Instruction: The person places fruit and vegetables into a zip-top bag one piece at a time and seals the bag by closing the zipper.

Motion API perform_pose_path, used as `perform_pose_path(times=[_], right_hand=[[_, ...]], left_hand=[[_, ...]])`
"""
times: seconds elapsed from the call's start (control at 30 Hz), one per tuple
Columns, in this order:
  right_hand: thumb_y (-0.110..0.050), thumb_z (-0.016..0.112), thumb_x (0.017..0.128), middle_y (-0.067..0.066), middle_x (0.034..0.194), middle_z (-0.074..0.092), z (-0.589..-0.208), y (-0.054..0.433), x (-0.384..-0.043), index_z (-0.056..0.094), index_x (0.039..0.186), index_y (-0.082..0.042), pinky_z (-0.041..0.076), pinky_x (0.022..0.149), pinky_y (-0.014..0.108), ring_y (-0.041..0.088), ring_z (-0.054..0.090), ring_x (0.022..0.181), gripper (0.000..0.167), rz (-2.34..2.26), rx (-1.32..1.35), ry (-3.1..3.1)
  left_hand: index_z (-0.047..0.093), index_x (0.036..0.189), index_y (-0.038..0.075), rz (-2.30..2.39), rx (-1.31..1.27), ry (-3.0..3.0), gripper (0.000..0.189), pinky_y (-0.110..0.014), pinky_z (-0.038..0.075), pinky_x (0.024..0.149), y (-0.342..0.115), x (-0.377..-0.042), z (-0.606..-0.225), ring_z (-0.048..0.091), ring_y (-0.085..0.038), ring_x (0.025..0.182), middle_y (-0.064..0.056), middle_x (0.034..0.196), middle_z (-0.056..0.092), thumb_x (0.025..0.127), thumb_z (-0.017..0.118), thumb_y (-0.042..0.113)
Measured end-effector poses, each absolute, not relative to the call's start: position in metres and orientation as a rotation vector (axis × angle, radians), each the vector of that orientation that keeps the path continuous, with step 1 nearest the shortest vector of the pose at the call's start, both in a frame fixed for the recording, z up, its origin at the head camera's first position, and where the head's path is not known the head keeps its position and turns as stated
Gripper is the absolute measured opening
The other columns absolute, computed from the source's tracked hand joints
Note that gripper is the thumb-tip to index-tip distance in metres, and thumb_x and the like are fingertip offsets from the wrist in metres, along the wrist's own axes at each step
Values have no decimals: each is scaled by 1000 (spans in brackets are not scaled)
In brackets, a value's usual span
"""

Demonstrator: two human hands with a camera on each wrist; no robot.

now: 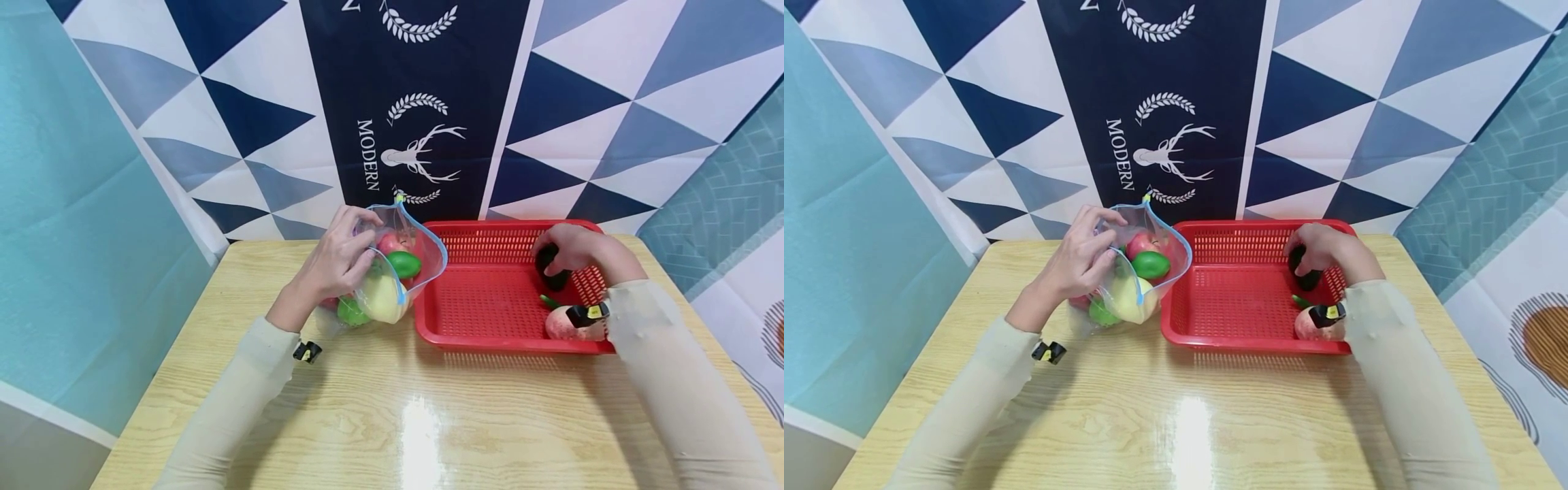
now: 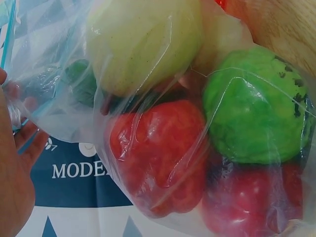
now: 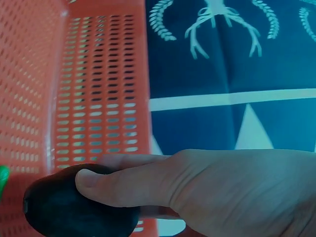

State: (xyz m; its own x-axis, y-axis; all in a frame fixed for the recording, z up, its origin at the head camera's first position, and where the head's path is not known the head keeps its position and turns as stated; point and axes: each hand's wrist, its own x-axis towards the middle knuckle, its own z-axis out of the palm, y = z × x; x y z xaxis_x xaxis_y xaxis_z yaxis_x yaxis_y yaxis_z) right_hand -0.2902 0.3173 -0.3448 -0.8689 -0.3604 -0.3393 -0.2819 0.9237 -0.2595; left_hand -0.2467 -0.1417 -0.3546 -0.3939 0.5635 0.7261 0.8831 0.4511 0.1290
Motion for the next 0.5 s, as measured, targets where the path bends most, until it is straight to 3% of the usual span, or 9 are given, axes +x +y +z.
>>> perform_pose_path(times=[0.33,0.5], right_hand=[[1,88,88,32,129,70,-337,300,-280,75,133,3,67,93,59,45,67,112,48,-508,-533,2841],[-3,89,89,32,132,63,-333,287,-274,76,133,0,61,97,63,47,54,124,46,-591,-562,2891]], left_hand=[[62,86,3,-688,-1202,-2103,22,-54,51,100,-140,-248,-355,58,-44,119,-26,130,69,99,49,15],[63,86,2,-688,-1202,-2100,22,-54,51,101,-140,-248,-356,58,-44,119,-26,130,69,99,49,15]])
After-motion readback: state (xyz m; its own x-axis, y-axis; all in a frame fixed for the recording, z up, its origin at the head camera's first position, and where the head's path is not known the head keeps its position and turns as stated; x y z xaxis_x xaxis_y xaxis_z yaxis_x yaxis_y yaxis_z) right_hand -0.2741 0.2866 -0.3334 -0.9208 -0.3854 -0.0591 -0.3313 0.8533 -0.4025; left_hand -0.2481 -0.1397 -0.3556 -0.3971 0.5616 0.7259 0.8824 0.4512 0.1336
